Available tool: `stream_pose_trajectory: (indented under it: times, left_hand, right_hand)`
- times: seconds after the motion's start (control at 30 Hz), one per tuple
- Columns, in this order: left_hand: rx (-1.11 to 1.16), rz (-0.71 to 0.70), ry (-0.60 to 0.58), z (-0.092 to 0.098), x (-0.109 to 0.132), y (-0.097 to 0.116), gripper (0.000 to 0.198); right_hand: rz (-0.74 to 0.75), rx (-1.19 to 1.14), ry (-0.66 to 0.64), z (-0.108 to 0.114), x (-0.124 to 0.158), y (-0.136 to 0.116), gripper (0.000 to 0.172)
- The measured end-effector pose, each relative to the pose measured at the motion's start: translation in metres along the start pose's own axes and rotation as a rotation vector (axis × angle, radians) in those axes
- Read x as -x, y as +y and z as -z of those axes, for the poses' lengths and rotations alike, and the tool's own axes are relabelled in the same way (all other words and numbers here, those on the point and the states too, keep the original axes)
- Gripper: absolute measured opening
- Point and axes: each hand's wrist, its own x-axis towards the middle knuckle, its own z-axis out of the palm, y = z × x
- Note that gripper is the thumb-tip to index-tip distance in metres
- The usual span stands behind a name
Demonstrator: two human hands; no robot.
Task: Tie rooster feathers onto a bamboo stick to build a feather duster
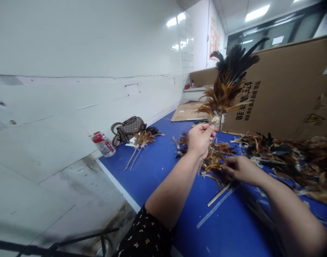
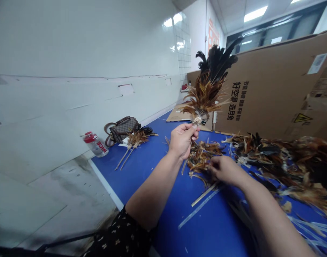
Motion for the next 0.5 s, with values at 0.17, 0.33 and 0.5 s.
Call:
stream_pose_trajectory:
  times: [0.17, 0.33, 0.5]
  left_hand:
    - [-0.027, 0.035, -0.023, -0.006, 0.007, -0.008, 0.033]
    - [-0.064, 0.118, -0.100, -0.017, 0.022, -0.029, 0.038]
    - [-0.103, 0.165, -0.192, -0.022, 0.033, -0.049, 0.035]
  right_hand:
    - [0.067, -0.657, 0.393, 0.048, 0.025, -0.015, 0.044]
    - [0.157, -0.888, 0.651, 0.054, 0.030, -0.031, 0.038]
    - [0.122, -0.823, 0.780, 0.051, 0.026, -0.036, 0.032]
